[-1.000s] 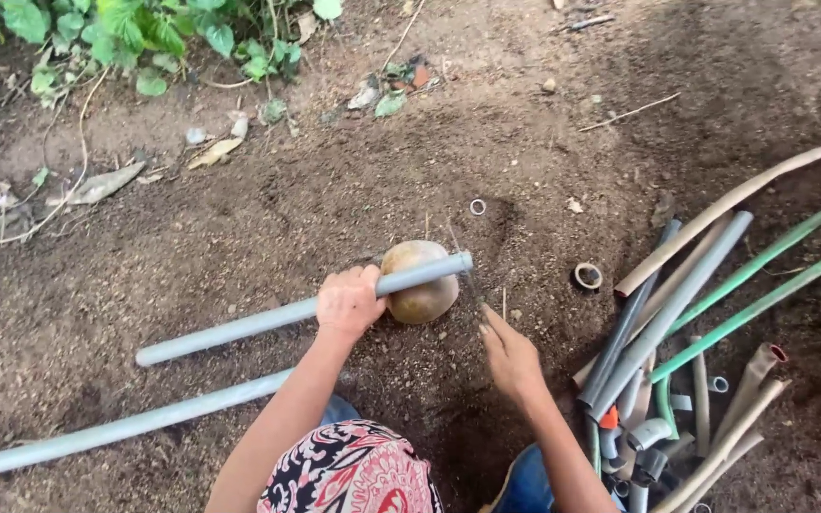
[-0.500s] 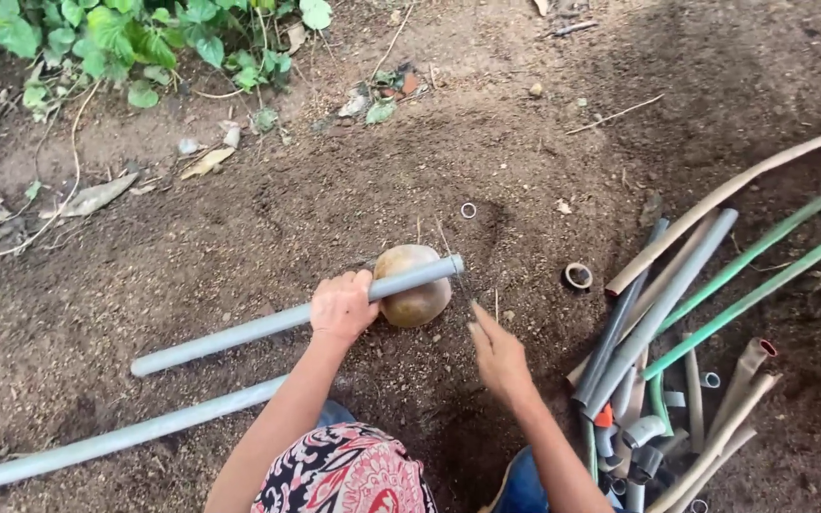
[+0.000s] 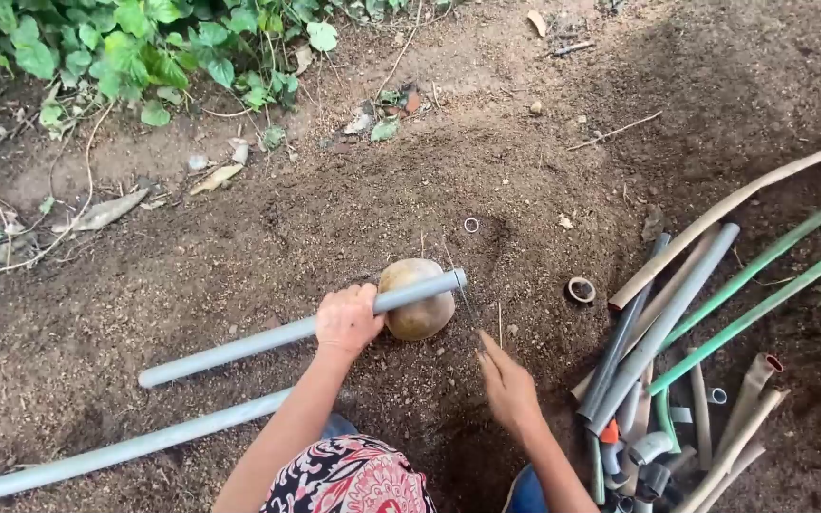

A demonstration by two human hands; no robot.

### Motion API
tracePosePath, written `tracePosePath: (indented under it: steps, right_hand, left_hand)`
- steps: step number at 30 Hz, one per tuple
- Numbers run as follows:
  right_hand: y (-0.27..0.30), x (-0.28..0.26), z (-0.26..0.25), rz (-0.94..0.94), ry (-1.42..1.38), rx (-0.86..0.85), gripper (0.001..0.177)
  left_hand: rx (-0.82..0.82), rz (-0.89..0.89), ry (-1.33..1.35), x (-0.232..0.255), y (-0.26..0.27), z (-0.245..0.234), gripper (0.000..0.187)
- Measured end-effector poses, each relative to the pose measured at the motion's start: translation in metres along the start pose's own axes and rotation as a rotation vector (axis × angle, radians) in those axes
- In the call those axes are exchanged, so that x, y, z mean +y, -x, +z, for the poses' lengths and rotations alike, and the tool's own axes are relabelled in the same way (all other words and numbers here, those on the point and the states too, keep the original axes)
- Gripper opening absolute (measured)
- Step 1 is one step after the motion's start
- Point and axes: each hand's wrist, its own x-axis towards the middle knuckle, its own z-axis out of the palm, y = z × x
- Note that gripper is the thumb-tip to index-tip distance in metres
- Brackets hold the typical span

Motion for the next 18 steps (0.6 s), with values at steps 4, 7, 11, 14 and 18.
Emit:
tracePosePath:
  steps: [4, 7, 11, 14, 18]
  right_hand:
    - [0.003, 0.055, 0.009, -0.128, -0.029, 0.064, 0.045]
    - [-0.005, 0.012, -0.004, -0.239, -0.001, 0.043, 0.041]
    - [-0.012, 0.002, 0.0, -0.245, -0.009, 0.056, 0.042]
    - [0.007, 0.012, 0.001, -0.053, 0.017, -0.032, 0.049]
    - [0.005, 0.024, 0.002, -0.12, -0.014, 0.029, 0.045]
  left_hand:
    - [0.084, 0.016, -0.031, -0.002, 0.002, 0.007, 0.026]
    - [0.311, 0.037, 0.005, -0.013, 0.002, 0.075, 0.035]
    - [0.313, 0.023, 0.028, -0.007, 0.002, 0.048, 0.033]
    - [0.087, -0.002, 0.005, -0.001, 0.001, 0.003, 0.024]
    - [0.091, 0.007, 0.009, -0.002, 0.005, 0.004, 0.024]
